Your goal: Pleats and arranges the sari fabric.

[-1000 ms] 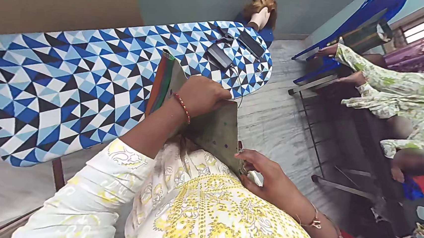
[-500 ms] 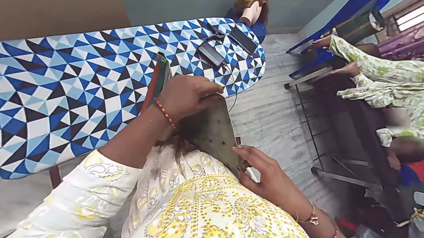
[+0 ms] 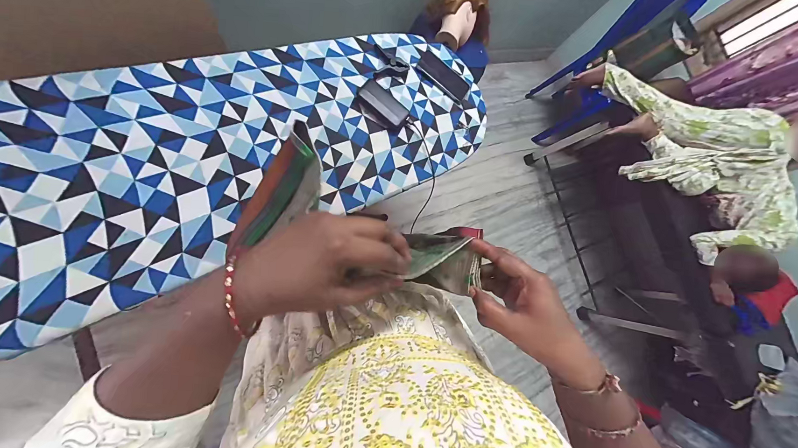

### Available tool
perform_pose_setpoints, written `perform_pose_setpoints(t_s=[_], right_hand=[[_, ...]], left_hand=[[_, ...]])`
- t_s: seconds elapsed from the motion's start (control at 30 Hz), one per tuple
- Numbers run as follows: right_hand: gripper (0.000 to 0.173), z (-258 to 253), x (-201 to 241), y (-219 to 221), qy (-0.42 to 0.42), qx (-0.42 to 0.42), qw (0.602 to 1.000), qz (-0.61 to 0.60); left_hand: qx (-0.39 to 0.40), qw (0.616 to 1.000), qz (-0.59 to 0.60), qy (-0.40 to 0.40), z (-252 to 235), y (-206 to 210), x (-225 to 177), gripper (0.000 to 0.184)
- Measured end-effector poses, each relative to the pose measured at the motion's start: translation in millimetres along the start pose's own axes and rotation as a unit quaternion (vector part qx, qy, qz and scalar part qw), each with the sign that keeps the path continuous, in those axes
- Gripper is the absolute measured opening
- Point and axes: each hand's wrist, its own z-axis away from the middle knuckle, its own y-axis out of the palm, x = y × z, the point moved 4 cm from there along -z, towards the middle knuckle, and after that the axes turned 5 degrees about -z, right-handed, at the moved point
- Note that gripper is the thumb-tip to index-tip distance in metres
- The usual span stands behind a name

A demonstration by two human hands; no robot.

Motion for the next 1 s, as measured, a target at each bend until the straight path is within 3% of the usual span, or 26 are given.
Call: perform_pose_setpoints(t_s=[0.13, 0.4, 1.0], right_hand=[[0.059, -3.5, 6.5, 0.5, 0.032, -0.014, 0.998, -0.057], [0.06, -5.2, 5.2, 11.0, 0.062, -0.033, 0.988, -0.14], [0.061, -2.2, 2.2, 24.4, 0.045, -0.059, 0.978, -0.196]], left_hand=[[0.018, 0.998, 0.037, 0.042, -4.2, 32.6, -19.6, 0.023], [-0.01, 0.999, 0.028, 0.031, 0.7, 60.4, -24.3, 0.022], [-0.037, 0.999, 0.012, 0.018, 7.7, 72.0, -26.2, 0.024]])
